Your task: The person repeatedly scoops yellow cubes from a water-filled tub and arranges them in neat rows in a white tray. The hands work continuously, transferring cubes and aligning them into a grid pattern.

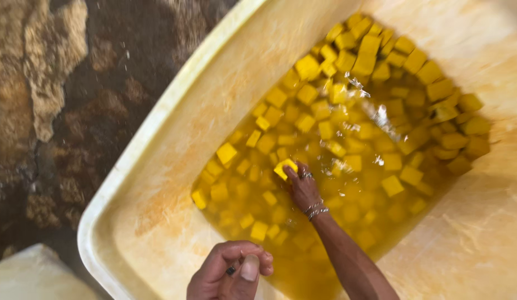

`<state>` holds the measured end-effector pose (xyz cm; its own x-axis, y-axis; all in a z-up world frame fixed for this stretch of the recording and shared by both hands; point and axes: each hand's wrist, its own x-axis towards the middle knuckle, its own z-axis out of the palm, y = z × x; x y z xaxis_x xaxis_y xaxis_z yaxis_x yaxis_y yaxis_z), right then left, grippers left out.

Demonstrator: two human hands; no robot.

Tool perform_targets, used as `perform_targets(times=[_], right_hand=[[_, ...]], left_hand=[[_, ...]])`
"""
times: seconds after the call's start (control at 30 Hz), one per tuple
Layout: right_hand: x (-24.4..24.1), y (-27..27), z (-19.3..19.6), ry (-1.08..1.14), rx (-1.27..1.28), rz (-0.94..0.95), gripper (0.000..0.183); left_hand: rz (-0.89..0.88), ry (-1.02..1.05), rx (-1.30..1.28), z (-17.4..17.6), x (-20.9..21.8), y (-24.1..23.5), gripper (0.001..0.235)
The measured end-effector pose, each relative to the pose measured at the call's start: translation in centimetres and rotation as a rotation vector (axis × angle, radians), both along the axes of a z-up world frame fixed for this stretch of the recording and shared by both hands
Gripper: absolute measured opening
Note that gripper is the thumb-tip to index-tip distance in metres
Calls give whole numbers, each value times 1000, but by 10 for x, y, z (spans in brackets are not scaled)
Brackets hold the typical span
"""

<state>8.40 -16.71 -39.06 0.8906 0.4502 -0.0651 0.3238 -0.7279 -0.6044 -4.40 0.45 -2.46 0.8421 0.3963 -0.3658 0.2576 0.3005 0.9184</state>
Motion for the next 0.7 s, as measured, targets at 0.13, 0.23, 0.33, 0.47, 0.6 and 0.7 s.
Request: perform_targets(times=[0.13, 0.23, 0.33, 0.47, 0.6, 0.7], right_hand=[[-11, -16, -33, -104, 73, 113, 85], [-11, -11, -51, 72, -86, 126, 93], [-13, -9, -57, 188, -58, 121, 94], [4, -6, -53, -41, 95, 210, 99], [2, -5, -49, 73, 29, 202, 90], [1, -1, -44, 37, -15, 245, 87]], left_hand=[[-76, -7, 0, -17, -17, 0, 18], [-126, -89, 27, -20, -20, 2, 15], [-170, -119, 102, -24, -23, -2, 12], [-174, -125, 104, -36, -16, -6, 10], [-238, -193, 124, -40, -31, -2, 8], [-326, -217, 63, -46, -36, 4, 11]])
